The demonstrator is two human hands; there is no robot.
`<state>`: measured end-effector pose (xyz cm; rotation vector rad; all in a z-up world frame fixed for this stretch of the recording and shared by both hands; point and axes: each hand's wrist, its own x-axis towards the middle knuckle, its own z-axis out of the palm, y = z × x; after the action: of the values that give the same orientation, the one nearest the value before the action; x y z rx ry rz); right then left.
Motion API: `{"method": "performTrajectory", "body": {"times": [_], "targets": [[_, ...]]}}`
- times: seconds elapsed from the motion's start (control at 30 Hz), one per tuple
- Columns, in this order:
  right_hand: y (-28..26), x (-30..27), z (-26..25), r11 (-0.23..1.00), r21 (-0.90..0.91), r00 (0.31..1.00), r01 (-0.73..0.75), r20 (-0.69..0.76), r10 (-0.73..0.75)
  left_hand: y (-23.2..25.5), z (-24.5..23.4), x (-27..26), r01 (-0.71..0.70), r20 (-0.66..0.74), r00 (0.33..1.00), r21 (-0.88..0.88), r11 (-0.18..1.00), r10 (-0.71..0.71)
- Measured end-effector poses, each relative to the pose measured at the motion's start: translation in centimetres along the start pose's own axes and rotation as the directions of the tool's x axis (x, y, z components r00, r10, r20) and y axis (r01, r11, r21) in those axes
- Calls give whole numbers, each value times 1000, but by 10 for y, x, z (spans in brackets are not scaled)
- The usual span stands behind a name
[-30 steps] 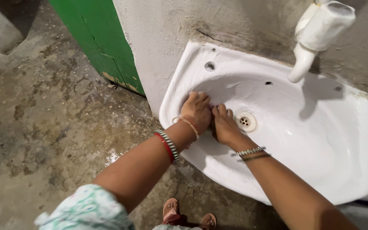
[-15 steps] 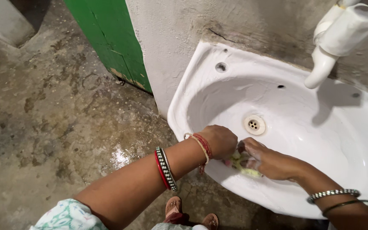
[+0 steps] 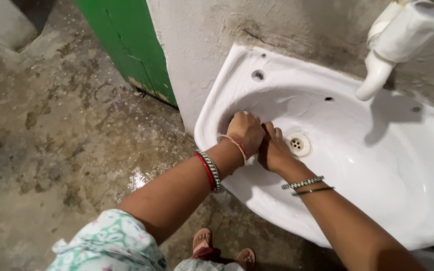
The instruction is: The person scrubs a white wall-mounted sink using a pink and yellow cloth. They wipe the faucet, basin, and surrounding surfaces with soapy water, then rinse the cloth and continue scrubbing the sink interior and edges.
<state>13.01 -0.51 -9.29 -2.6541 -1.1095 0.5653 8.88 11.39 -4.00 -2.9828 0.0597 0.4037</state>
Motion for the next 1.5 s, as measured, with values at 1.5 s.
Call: {"method": "performTrajectory", "body": {"times": [1.5], "targets": [[19, -50, -20, 965, -28, 962, -262, 71, 263, 53, 33, 23, -38, 7, 999, -253, 967, 41]]}}
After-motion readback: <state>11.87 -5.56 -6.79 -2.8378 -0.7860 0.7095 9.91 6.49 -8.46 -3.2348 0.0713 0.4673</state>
